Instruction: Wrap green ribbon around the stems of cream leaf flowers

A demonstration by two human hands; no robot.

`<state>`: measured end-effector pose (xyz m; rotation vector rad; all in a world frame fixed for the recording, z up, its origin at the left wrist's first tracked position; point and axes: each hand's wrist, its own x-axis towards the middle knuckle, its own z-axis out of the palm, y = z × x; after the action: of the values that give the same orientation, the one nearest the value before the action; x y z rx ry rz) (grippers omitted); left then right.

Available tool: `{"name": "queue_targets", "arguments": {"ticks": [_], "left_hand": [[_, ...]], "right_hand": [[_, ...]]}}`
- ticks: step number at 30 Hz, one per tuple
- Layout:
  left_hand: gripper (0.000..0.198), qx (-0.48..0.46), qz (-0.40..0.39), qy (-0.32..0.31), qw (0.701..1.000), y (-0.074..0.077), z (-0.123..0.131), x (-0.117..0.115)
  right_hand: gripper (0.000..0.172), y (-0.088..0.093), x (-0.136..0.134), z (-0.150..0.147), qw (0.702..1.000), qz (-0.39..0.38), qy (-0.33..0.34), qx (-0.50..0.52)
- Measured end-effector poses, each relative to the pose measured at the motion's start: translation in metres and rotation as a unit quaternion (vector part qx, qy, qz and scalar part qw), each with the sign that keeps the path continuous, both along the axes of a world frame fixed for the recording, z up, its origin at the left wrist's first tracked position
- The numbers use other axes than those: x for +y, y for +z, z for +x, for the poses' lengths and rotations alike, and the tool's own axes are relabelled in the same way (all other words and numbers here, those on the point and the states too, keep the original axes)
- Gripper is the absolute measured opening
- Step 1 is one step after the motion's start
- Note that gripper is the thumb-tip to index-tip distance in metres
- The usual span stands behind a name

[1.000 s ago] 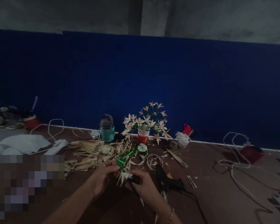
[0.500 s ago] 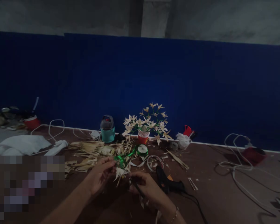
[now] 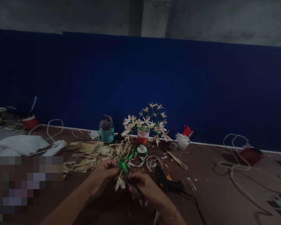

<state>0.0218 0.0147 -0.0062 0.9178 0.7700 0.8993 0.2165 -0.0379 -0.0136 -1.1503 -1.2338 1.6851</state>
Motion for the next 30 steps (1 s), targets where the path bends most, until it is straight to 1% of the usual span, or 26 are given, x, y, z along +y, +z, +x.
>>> {"name": "queue_targets", "arguments": {"ticks": [4,8,11,16,23,27,30], "left_hand": [[0.016,0.038,0.040,0.028,0.998,-0.003,0.004,-0.002],[0.017,0.042,0.045,0.042,0.997,-0.006,0.007,-0.004],[0.017,0.042,0.044,0.053,0.997,-0.004,0.008,-0.007],[0.018,0.023,0.036,0.047,0.998,0.001,0.008,-0.009],[0.020,0.001,0.036,0.045,0.998,-0.003,0.007,-0.009],[0.023,0.004,0.047,0.046,0.998,0.001,0.007,-0.010],[0.024,-0.011,0.043,0.033,0.998,0.003,0.006,-0.011]], "right_hand": [[0.039,0.006,-0.004,-0.015,0.999,0.037,-0.018,-0.028],[0.036,0.012,-0.008,-0.026,0.992,0.099,-0.038,-0.063],[0.034,0.009,-0.010,-0.028,0.985,0.142,-0.052,-0.087],[0.033,0.005,-0.012,-0.029,0.975,0.173,-0.069,-0.121],[0.032,0.009,-0.014,-0.030,0.952,0.237,-0.081,-0.178],[0.028,0.009,-0.014,-0.029,0.941,0.257,-0.091,-0.203],[0.025,0.011,-0.013,-0.028,0.935,0.269,-0.091,-0.214]]}}
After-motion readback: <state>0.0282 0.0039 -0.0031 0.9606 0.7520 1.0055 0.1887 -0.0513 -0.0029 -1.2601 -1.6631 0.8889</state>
